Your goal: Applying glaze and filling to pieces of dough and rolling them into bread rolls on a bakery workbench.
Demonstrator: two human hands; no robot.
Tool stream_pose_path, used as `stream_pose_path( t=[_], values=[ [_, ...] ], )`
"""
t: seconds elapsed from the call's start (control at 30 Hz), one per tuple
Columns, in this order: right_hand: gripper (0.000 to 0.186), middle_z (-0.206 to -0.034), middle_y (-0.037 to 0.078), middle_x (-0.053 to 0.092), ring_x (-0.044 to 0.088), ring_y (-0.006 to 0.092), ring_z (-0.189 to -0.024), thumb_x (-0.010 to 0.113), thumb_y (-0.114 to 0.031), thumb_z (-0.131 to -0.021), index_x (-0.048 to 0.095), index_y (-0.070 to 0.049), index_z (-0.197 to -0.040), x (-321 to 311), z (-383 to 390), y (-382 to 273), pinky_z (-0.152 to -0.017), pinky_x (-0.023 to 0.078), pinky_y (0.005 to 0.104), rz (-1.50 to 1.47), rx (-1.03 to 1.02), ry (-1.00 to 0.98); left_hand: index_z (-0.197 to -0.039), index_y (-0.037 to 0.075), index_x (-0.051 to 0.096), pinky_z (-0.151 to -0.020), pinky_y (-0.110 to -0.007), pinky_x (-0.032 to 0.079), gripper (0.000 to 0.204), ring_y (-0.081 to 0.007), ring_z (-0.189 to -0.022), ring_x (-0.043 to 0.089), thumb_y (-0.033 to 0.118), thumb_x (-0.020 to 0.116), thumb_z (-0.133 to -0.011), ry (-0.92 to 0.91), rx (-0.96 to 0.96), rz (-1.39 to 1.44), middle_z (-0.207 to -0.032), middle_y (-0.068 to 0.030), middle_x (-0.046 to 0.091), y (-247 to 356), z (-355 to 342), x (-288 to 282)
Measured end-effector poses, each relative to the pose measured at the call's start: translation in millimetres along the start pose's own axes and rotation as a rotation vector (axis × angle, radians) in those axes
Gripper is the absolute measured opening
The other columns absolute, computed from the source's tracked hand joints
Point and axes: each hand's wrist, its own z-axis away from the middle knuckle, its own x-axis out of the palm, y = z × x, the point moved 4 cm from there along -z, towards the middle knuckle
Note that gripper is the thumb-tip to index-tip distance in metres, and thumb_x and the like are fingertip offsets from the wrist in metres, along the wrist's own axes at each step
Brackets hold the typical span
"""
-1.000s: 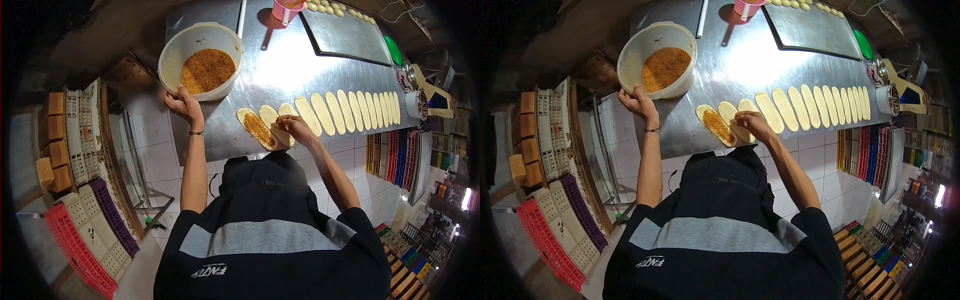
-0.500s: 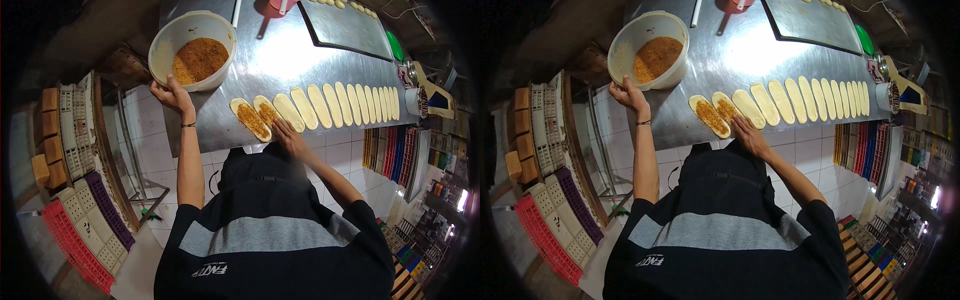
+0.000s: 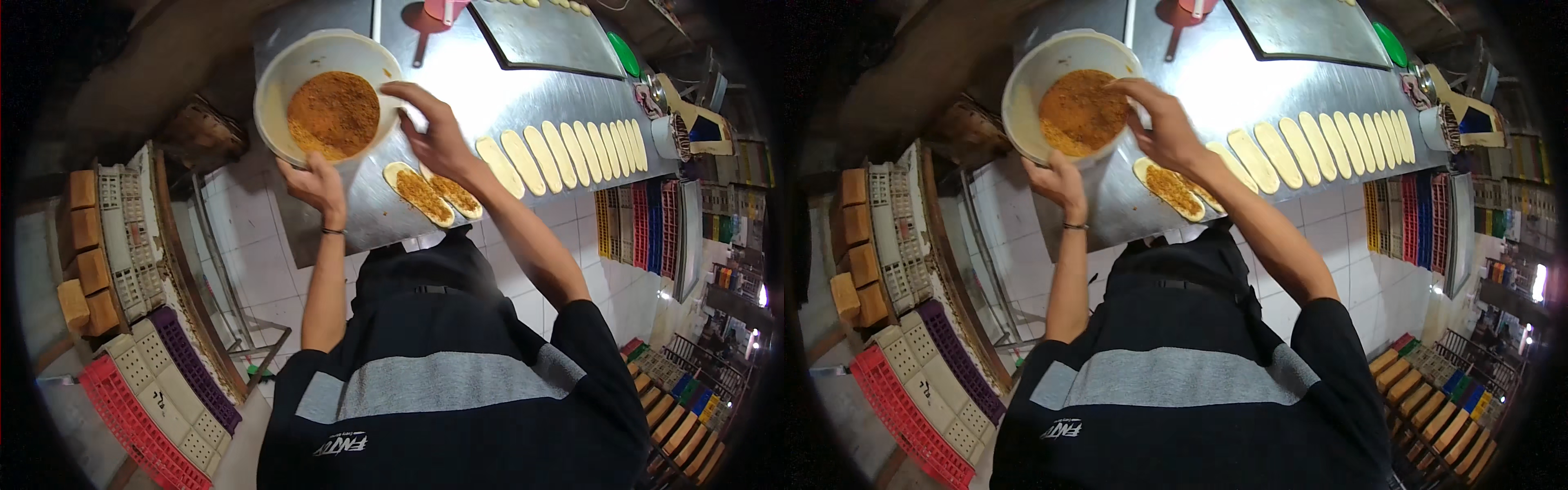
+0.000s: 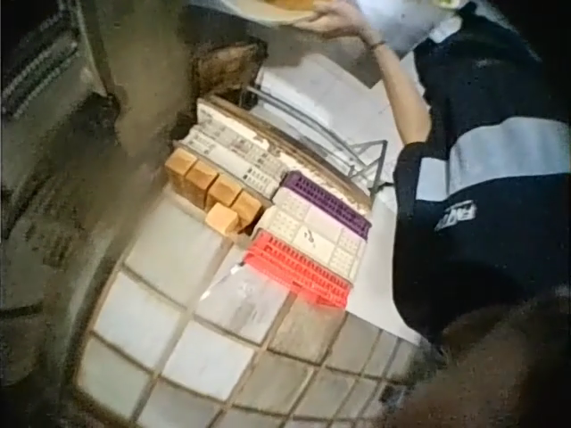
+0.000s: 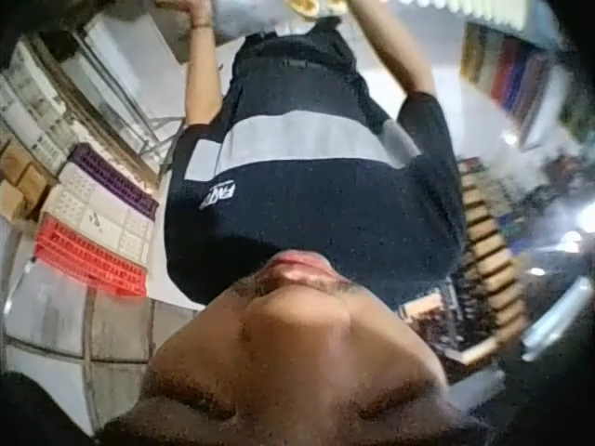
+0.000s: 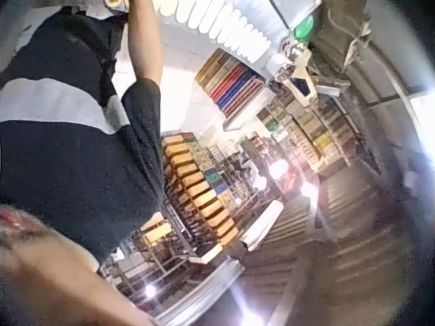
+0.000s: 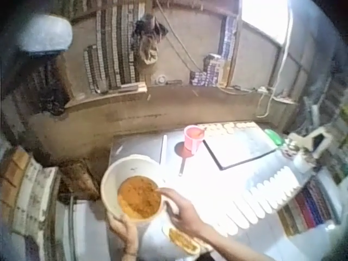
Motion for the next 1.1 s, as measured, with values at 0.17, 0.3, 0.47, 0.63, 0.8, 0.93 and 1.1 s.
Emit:
stream_pose_path(
  t=[0.17, 0.3, 0.47, 0.63, 0.8, 0.93, 1.1],
  values=[
    [0.045, -0.111, 0.031, 0.068, 0.069, 0.0410, -0.108, 0.063, -0.003, -0.079, 0.065, 0.001, -0.123, 118.6, -24.5, 88.8, -0.091, 0.055, 0.0431, 0.157, 0.339, -0.464, -0.139, -0.007, 0.046, -0.079, -0.047, 0.055, 0.057, -0.0415, -0.095, 0.072, 0.017, 0.062, -0.090, 0.000, -0.048, 0.036, -0.108, -0.0277, 0.070, 34.9, 63.8, -5.5],
    [0.043, -0.102, 0.032, 0.070, 0.071, 0.0396, -0.100, 0.066, -0.019, -0.077, 0.068, 0.003, -0.113, 179.0, 22.4, 116.4, -0.085, 0.055, 0.0457, 0.311, 0.583, -0.617, -0.145, -0.008, 0.038, -0.073, -0.047, 0.057, 0.063, -0.0435, -0.095, 0.072, 0.015, 0.060, -0.090, -0.066, -0.097, 0.129, -0.109, -0.0314, 0.067, 26.5, 91.7, -22.2],
    [0.036, -0.094, 0.026, 0.073, 0.073, 0.0357, -0.091, 0.068, -0.018, -0.077, 0.073, 0.001, -0.108, 185.0, 19.6, 144.0, -0.080, 0.055, 0.0420, 0.089, 0.450, -0.510, -0.145, -0.007, 0.039, -0.073, -0.046, 0.057, 0.062, -0.0425, -0.093, 0.072, 0.015, 0.059, -0.091, -0.088, -0.024, 0.088, -0.109, -0.0306, 0.068, 40.6, 71.6, -9.2],
    [0.021, -0.083, 0.016, 0.076, 0.072, 0.0186, -0.078, 0.075, -0.009, -0.074, 0.078, 0.000, -0.092, 147.9, -5.5, 107.5, -0.068, 0.055, 0.0335, -0.042, 0.389, -0.267, -0.143, -0.008, 0.041, -0.076, -0.045, 0.056, 0.061, -0.0420, -0.094, 0.072, 0.015, 0.060, -0.090, -0.070, -0.079, 0.093, -0.108, -0.0306, 0.068, 33.2, 56.5, -4.0],
    [0.014, -0.078, 0.014, 0.074, 0.070, 0.0176, -0.069, 0.073, -0.011, -0.081, 0.076, 0.002, -0.086, 82.8, -41.8, 95.9, -0.065, 0.056, 0.0318, -0.220, 0.567, -0.114, -0.131, -0.010, 0.051, -0.069, -0.044, 0.058, 0.050, -0.0389, -0.087, 0.072, 0.012, 0.058, -0.087, -0.017, 0.031, -0.052, -0.105, -0.0275, 0.069, 23.1, 17.2, 13.1],
    [0.024, -0.110, 0.019, 0.068, 0.073, 0.0224, -0.092, 0.058, -0.002, -0.097, 0.062, 0.007, -0.118, 54.0, -61.8, 78.9, -0.050, 0.053, 0.0185, -1.181, 0.966, -0.036, -0.122, -0.009, 0.057, -0.055, -0.040, 0.058, 0.042, -0.0329, -0.081, 0.071, 0.012, 0.057, -0.086, -0.137, -0.317, 0.087, -0.104, -0.0242, 0.069, 19.8, -17.2, 26.1],
    [0.035, -0.134, 0.026, 0.053, 0.062, 0.0321, -0.123, 0.056, -0.010, -0.103, 0.054, 0.012, -0.130, -30.5, -61.2, 60.8, -0.106, 0.057, 0.0348, -1.445, 0.832, 0.035, -0.125, -0.007, 0.059, -0.054, -0.032, 0.055, 0.040, -0.0229, -0.078, 0.068, 0.012, 0.056, -0.089, -0.109, -0.210, 0.123, -0.110, -0.0183, 0.069, 13.9, -29.4, 37.2]
  ],
)
